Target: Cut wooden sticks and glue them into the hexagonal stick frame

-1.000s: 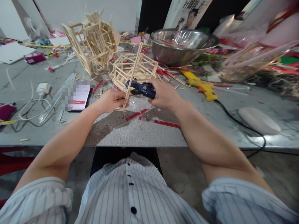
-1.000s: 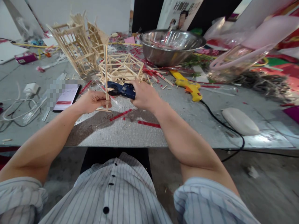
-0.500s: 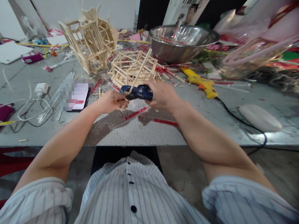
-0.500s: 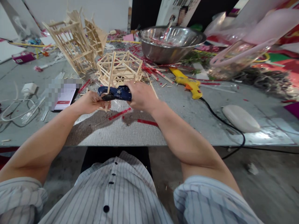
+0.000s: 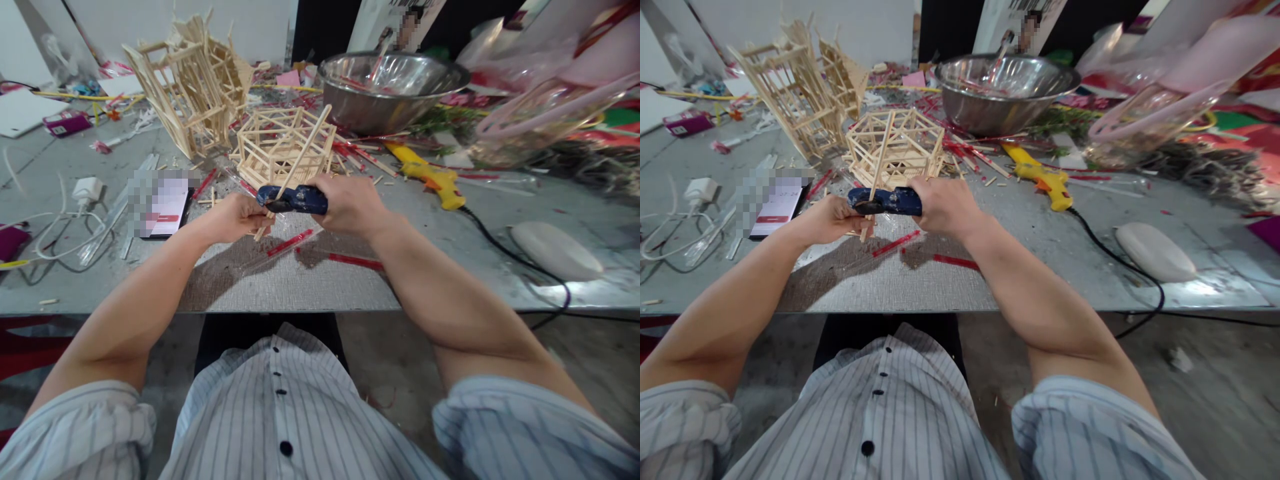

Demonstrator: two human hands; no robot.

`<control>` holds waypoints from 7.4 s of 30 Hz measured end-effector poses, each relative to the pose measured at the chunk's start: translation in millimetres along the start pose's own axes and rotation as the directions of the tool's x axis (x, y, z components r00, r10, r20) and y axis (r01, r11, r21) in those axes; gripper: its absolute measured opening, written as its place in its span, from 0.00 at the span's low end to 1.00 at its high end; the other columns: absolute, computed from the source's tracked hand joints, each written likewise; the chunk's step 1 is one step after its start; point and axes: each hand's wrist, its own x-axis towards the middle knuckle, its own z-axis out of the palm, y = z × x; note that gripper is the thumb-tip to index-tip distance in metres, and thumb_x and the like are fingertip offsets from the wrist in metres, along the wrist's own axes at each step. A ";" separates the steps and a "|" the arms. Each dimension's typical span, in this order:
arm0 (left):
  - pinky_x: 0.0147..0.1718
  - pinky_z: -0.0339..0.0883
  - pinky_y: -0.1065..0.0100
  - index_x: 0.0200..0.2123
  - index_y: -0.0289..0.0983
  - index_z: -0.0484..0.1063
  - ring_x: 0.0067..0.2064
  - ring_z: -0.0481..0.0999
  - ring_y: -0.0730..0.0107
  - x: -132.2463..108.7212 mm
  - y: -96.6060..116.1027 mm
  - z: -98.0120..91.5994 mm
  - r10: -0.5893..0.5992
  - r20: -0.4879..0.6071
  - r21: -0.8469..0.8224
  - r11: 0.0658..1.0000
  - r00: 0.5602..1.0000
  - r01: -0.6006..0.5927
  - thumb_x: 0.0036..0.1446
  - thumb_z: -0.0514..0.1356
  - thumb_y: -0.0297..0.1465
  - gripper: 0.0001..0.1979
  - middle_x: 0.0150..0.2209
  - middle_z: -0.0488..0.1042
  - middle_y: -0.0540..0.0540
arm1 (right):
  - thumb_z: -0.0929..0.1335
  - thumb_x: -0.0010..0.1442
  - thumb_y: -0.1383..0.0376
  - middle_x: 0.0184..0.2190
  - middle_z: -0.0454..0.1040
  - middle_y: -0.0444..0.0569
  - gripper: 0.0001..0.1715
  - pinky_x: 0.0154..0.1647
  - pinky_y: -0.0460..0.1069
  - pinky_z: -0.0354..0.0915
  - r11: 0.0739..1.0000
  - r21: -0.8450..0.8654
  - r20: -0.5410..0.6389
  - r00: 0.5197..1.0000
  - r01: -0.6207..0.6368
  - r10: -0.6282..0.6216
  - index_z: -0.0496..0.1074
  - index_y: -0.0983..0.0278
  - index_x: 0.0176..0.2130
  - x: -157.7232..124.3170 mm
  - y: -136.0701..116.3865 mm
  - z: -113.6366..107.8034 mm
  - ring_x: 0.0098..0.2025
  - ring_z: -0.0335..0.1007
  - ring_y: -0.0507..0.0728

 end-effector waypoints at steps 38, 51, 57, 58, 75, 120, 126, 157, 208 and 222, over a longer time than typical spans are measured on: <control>0.26 0.67 0.73 0.27 0.34 0.70 0.25 0.72 0.76 1.8 -5.8 -0.5 -0.087 0.061 -0.201 0.975 0.994 0.098 0.54 0.60 0.35 0.10 0.25 0.74 0.48 | 0.66 0.49 0.65 0.46 0.74 0.53 0.26 0.48 0.53 0.64 0.938 0.346 0.132 0.991 -0.024 -0.023 0.67 0.62 0.49 6.9 3.5 11.7 0.48 0.70 0.61; 0.27 0.62 0.74 0.26 0.35 0.67 0.24 0.68 0.78 5.2 -3.5 3.4 -0.051 -0.059 -0.144 0.989 0.997 0.042 0.57 0.56 0.32 0.09 0.21 0.70 0.52 | 0.65 0.52 0.59 0.38 0.77 0.54 0.21 0.39 0.55 0.63 0.968 0.205 0.177 0.978 -0.145 0.109 0.70 0.60 0.46 6.3 -2.7 2.5 0.41 0.72 0.64; 0.25 0.62 0.74 0.29 0.36 0.63 0.21 0.68 0.78 6.7 6.2 14.0 -0.161 -0.166 -0.197 0.972 0.973 0.128 0.59 0.51 0.24 0.07 0.20 0.66 0.54 | 0.64 0.53 0.59 0.39 0.77 0.55 0.17 0.37 0.55 0.63 0.953 0.232 0.163 0.973 -0.197 0.161 0.72 0.59 0.42 6.6 -6.5 3.3 0.40 0.72 0.66; 0.24 0.62 0.74 0.29 0.36 0.62 0.20 0.68 0.78 6.7 8.1 16.2 -0.198 -0.166 -0.229 0.961 0.966 0.158 0.60 0.51 0.24 0.07 0.19 0.64 0.54 | 0.63 0.54 0.59 0.39 0.77 0.56 0.17 0.36 0.55 0.63 0.952 0.227 0.165 0.971 -0.207 0.172 0.73 0.60 0.42 6.8 -6.8 4.2 0.40 0.73 0.66; 0.34 0.60 0.66 0.39 0.38 0.68 0.32 0.71 0.66 8.9 -2.6 34.1 -0.030 -0.575 0.224 0.955 0.818 0.192 0.65 0.51 0.37 0.10 0.26 0.68 0.48 | 0.64 0.52 0.60 0.38 0.77 0.57 0.18 0.36 0.53 0.64 0.917 0.296 0.178 0.959 -0.267 0.222 0.72 0.64 0.42 5.6 -23.6 2.1 0.40 0.73 0.65; 0.24 0.44 0.71 0.22 0.35 0.62 0.21 0.50 0.77 3.5 16.2 11.8 -0.263 -0.207 -0.033 0.965 0.942 0.262 0.61 0.53 0.33 0.16 0.17 0.51 0.56 | 0.55 0.67 0.50 0.43 0.75 0.52 0.25 0.49 0.57 0.58 0.988 0.001 -0.319 0.936 0.154 -0.145 0.73 0.59 0.42 -5.6 -10.3 4.4 0.49 0.65 0.61; 0.20 0.40 0.73 0.23 0.35 0.62 0.18 0.47 0.81 2.0 25.8 12.1 -0.352 -0.068 -0.236 0.915 0.934 0.328 0.64 0.52 0.31 0.16 0.15 0.50 0.58 | 0.57 0.67 0.51 0.43 0.75 0.49 0.21 0.56 0.60 0.52 0.963 -0.077 -0.415 0.869 0.260 -0.268 0.73 0.55 0.44 -1.0 -5.3 16.8 0.52 0.63 0.60; 0.14 0.37 0.76 0.25 0.36 0.60 0.13 0.44 0.84 1.6 27.8 19.2 -0.378 0.060 -0.375 0.849 0.924 0.371 0.67 0.50 0.30 0.16 0.12 0.48 0.60 | 0.56 0.67 0.52 0.31 0.78 0.51 0.27 0.31 0.51 0.51 0.973 -0.068 -0.322 0.918 0.222 -0.232 0.76 0.63 0.35 -7.0 -7.9 17.2 0.32 0.68 0.55; 0.15 0.37 0.76 0.27 0.36 0.63 0.16 0.42 0.83 -1.2 10.1 0.7 -0.302 0.236 -0.447 0.810 0.924 0.379 0.62 0.57 0.39 0.15 0.16 0.46 0.59 | 0.67 0.56 0.47 0.20 0.68 0.42 0.22 0.27 0.48 0.59 0.565 0.817 -0.129 0.992 0.116 -0.018 0.71 0.62 0.26 11.6 14.6 15.7 0.24 0.61 0.50; 0.22 0.63 0.77 0.32 0.34 0.64 0.20 0.68 0.80 8.6 9.4 19.3 -0.314 -0.030 -0.607 0.760 0.949 0.233 0.64 0.54 0.28 0.07 0.23 0.71 0.52 | 0.74 0.50 0.60 0.22 0.70 0.41 0.11 0.27 0.46 0.64 0.063 0.992 0.089 0.961 -0.109 0.261 0.74 0.64 0.29 14.0 -11.4 24.5 0.23 0.63 0.48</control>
